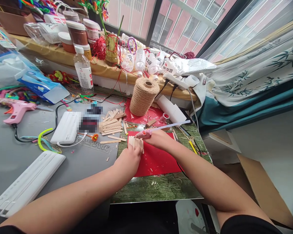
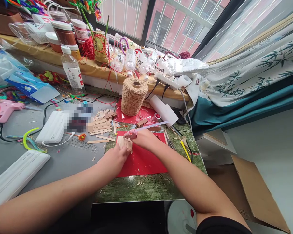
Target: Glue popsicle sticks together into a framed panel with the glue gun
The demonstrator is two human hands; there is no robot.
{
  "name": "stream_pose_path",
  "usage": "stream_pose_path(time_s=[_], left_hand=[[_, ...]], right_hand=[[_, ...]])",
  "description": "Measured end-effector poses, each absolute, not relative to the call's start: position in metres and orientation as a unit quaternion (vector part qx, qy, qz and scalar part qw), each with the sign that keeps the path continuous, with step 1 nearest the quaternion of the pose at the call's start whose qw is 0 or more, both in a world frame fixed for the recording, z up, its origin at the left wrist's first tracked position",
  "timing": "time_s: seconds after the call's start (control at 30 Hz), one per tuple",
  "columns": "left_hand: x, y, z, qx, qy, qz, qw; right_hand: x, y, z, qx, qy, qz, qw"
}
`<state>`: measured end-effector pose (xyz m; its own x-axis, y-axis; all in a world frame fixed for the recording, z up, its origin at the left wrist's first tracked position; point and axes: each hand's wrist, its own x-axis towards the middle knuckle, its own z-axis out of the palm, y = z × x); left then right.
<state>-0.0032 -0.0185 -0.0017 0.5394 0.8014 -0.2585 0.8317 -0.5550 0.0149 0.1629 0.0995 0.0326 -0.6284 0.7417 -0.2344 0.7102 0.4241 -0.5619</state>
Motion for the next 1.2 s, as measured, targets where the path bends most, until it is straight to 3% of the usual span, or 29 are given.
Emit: stream_pose_path(time_s=[1.2], left_hand=[[-0.003,-0.019,-0.007,0.879,0.466,-0.094,0.047]], right_hand=[[0.172,0.104,0.029,-0.438,-0.853,0.284,0.002]])
